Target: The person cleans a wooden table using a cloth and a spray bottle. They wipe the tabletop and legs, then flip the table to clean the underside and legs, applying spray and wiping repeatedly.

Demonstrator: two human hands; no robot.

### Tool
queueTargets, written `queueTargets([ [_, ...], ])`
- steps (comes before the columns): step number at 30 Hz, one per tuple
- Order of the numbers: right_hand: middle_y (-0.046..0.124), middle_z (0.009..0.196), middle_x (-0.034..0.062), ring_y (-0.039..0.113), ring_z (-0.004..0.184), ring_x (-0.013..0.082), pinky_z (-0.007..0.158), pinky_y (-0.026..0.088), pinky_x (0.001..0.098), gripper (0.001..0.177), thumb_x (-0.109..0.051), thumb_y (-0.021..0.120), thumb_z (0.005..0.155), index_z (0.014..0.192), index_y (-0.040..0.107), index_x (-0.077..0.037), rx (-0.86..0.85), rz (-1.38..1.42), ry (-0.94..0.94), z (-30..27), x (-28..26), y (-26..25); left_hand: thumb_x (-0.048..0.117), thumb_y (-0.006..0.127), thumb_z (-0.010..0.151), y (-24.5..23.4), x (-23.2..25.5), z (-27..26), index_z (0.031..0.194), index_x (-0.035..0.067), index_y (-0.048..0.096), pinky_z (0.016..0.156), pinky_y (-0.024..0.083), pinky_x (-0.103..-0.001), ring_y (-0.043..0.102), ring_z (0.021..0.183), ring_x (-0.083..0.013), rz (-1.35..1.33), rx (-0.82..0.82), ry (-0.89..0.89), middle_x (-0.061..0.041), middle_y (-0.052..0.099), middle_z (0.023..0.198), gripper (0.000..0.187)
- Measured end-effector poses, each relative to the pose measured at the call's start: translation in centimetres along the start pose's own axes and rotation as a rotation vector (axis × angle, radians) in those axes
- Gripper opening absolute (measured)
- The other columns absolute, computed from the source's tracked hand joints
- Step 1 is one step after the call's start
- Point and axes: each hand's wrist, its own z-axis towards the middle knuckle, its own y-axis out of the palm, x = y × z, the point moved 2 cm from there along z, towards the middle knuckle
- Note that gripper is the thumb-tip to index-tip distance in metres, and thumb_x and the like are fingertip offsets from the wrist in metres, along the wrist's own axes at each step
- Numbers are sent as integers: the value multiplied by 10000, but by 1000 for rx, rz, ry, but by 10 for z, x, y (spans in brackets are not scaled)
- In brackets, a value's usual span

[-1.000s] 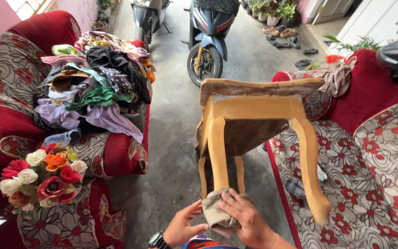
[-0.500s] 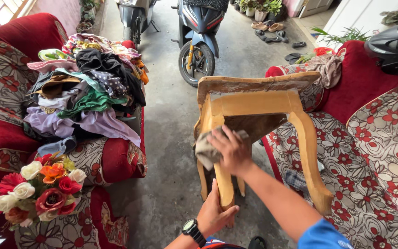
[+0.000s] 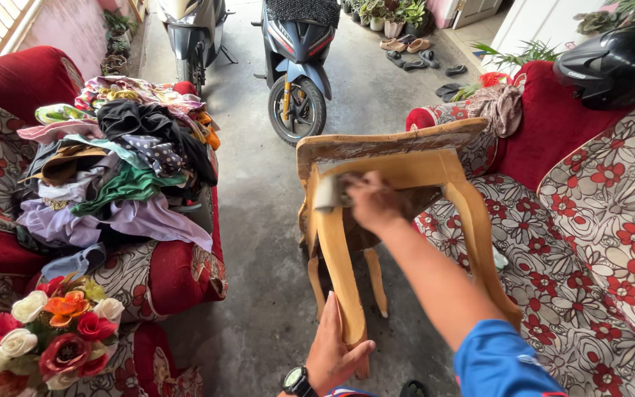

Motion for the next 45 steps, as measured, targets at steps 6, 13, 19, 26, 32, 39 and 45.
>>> queueTargets([
  [6, 721, 1148, 172, 579, 1185, 378, 989, 512, 459, 190, -170, 620, 948, 1033, 772, -92, -46, -193, 405, -35, 136, -27, 302, 865, 807, -13, -15, 25, 1569, -62, 106, 1203, 297, -422, 279, 1518, -405, 129, 160, 113, -304, 231, 1633, 1135],
  [13, 552, 1484, 158, 467, 1259, 401, 1084, 293, 596, 476, -180, 676, 745, 1207, 710, -71, 103, -285, 488, -27, 100, -9, 308, 863, 772, -20, 3, 110, 1566, -49, 95, 1211, 231, -466, 177, 1509, -479, 281, 361, 145, -334, 114, 1626, 1161],
  [19, 574, 1479, 133, 440, 1380, 399, 1124, 395, 518, 369, -197, 600, 895, 1252, 684, -149, -37, 186, 211, 12, -12, 14, 172, 793, 776, -6, 7, 130, 1573, 33, 177, 1195, 276, -476, 197, 1496, -486, 331, 421, 34, -303, 106, 1642, 1018],
  [26, 627, 1370, 31, 533, 1277, 298, 996, 490, 479, 515, -114, 591, 864, 1348, 644, -279, -299, -88, -264, 67, -45, -9, 43, 713, 754, -10, -4, 129, 1569, 32, 217, 1161, 356, -480, 247, 1480, -514, 291, 457, 107, -330, 127, 1634, 954],
  [32, 708, 1273, -23, 638, 1167, 241, 940, 553, 426, 185, -124, 680, 795, 924, 776, -215, -103, -195, -417, 40, 47, -26, 39, 685, 767, -13, 4, 127, 1582, 70, 209, 1111, 412, -471, 274, 1469, -502, 280, 422, 45, -317, 129, 1645, 944],
  [39, 737, 1145, 28, 633, 1224, 264, 1020, 542, 429, 212, -115, 594, 882, 977, 767, -191, -236, -291, 70, -10, 198, -54, 37, 691, 769, -11, 1, 126, 1581, 64, 214, 1126, 392, -490, 255, 1469, -520, 282, 442, 112, -329, 131, 1637, 943],
  [45, 720, 1195, 119, 629, 1176, 342, 1014, 475, 524, 278, -190, 533, 917, 1095, 746, -181, -330, -272, 605, 0, 181, -71, 36, 705, 757, -5, -2, 126, 1579, 46, 234, 1161, 351, -488, 258, 1480, -518, 281, 487, 183, -328, 160, 1636, 947],
])
